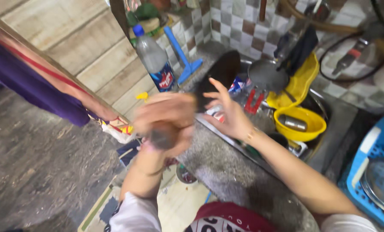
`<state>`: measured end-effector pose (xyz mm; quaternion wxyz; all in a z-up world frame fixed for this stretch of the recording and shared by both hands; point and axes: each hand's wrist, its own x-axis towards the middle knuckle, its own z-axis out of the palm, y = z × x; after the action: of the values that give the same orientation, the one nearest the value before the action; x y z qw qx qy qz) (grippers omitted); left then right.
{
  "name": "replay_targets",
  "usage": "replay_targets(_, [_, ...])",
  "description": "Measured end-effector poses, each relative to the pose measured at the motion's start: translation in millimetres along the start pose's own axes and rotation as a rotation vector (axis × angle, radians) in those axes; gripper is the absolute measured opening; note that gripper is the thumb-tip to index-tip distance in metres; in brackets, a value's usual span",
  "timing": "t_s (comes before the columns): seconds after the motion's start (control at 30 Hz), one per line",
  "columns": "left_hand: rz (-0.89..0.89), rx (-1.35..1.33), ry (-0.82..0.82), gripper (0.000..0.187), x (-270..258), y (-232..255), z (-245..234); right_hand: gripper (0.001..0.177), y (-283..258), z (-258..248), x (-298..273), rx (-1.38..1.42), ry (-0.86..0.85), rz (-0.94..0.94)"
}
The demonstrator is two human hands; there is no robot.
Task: The person picks up an orange and grey stool from a kitchen floor, carries it through a living area into a bedroom, and places it down near a desk.
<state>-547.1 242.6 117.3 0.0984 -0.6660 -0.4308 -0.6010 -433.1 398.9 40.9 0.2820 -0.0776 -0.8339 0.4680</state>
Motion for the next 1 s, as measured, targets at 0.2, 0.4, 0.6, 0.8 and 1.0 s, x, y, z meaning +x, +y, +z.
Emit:
replay_targets(0.2, [0.333, 0.060, -0.251, 0.039, 35.1, -124.4, 85.8, 0.056, 126.9, 2.5, 64.1, 0.131, 0.089, -0.363])
replay_targets(0.4, [0.229, -0.044, -0.509, 0.035, 48.9, -200.1, 121.5, 0.049, 317.6, 9.7, 128.5, -0.085, 0.268, -0.276])
replay_targets(0.6, [0.048, -0.041, -0.407, 0.034, 48.1, -244.2, 129.7, 0.047, 398.4, 19.1, 161.9, -0.641, 0.392, -0.177])
replay_targets(0.8, [-0.093, -0.015, -0.313, 0.035, 31.3, -251.5, 137.0, 0.048, 397.2, 25.3, 152.6, -0.488, 0.293, -0.104])
replay_targets(1.0, [-0.101, -0.017, -0.298, 0.033, 20.2, -270.6, 133.3, 0.046, 393.2, 33.4, 149.8, -0.520, 0.253, -0.173])
